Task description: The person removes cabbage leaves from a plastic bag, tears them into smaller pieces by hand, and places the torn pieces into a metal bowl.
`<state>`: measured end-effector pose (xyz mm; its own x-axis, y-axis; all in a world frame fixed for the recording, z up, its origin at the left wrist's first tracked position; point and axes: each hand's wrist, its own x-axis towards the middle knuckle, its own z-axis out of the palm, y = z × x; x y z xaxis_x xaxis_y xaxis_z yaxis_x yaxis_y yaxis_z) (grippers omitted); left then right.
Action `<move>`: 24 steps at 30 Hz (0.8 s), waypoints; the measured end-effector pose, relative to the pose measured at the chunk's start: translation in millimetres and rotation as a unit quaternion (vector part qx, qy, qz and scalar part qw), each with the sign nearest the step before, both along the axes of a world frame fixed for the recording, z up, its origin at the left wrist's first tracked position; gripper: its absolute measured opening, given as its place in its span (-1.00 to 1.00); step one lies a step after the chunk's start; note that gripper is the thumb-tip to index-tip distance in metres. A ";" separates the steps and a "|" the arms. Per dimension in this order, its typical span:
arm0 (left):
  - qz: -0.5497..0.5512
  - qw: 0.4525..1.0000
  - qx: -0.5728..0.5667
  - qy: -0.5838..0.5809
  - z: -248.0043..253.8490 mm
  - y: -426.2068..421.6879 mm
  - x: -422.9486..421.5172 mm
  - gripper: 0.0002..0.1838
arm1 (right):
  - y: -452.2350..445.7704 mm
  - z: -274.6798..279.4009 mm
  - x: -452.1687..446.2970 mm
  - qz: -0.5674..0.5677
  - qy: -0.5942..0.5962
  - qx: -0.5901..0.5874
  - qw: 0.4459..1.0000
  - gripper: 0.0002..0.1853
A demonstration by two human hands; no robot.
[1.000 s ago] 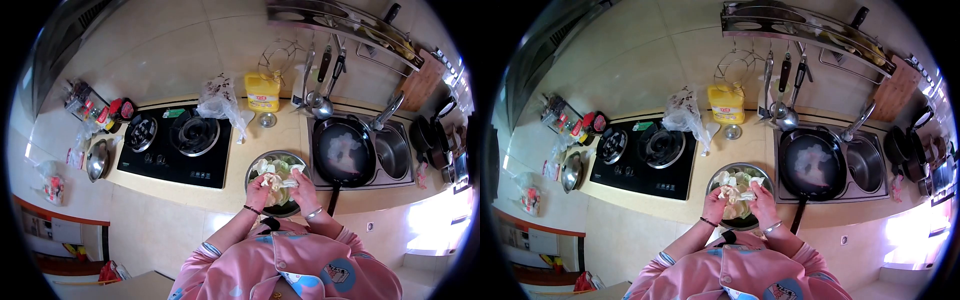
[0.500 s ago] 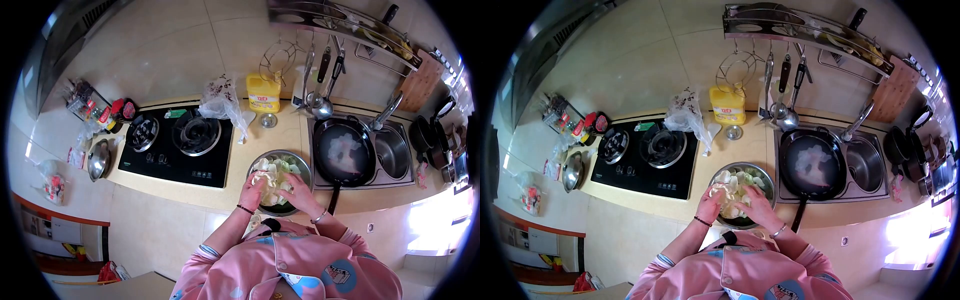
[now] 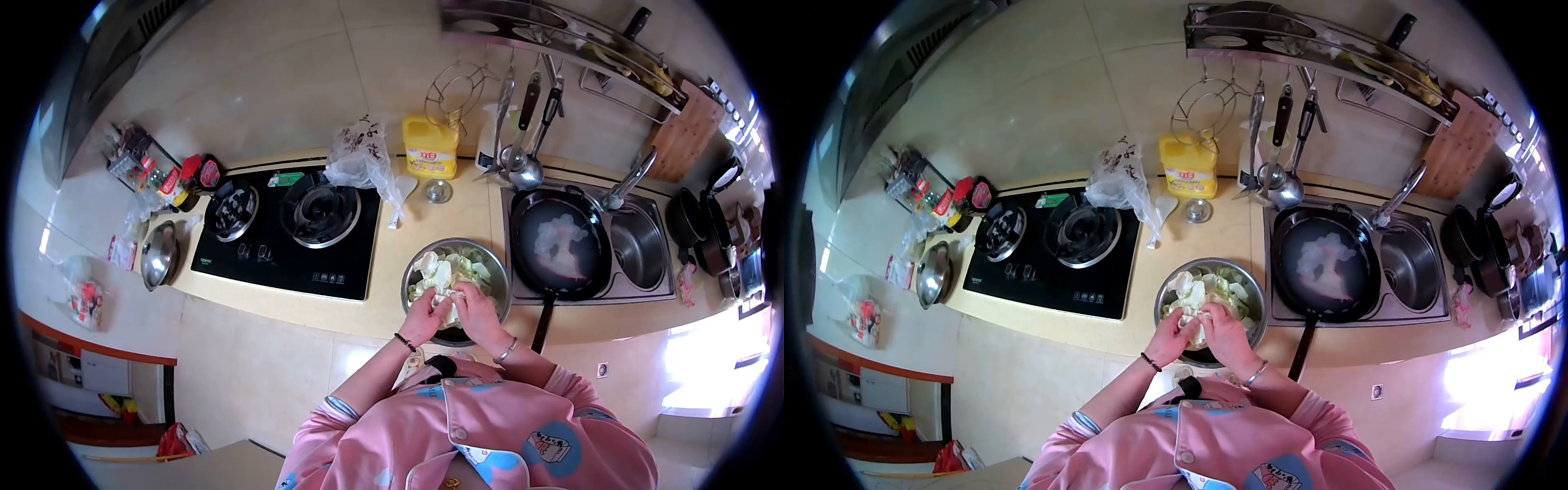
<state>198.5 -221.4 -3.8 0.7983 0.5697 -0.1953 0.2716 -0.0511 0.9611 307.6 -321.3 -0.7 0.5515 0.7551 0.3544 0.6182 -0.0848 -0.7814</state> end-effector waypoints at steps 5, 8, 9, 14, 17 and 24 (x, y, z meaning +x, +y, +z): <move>0.002 0.999 0.036 -0.013 -6.0 -11.7 0.9 -0.64 | 0.1 -3.3 5.1 -0.004 0.177 -0.075 0.981 -0.86; 0.069 0.976 -0.175 -0.107 7.3 -21.5 5.7 -0.66 | 9.0 -18.6 -1.1 -0.040 0.592 0.123 0.796 -0.85; 0.073 0.975 -0.186 -0.097 10.1 -22.1 5.8 -0.68 | 8.9 -12.2 -2.2 -0.039 0.591 0.123 0.796 -0.85; 0.299 0.873 -0.341 -0.181 -23.4 0.8 -1.8 -0.76 | -17.6 -17.9 42.4 0.037 0.768 0.247 0.589 -0.84; 0.183 0.933 -0.230 -0.209 -11.5 10.3 -16.9 -0.80 | -28.1 11.2 62.3 -0.115 0.472 0.066 0.872 -0.80; 0.150 0.948 -0.215 -0.178 -23.9 2.2 -7.3 -0.80 | -34.4 5.5 31.3 -0.012 -0.152 -0.121 0.981 -0.57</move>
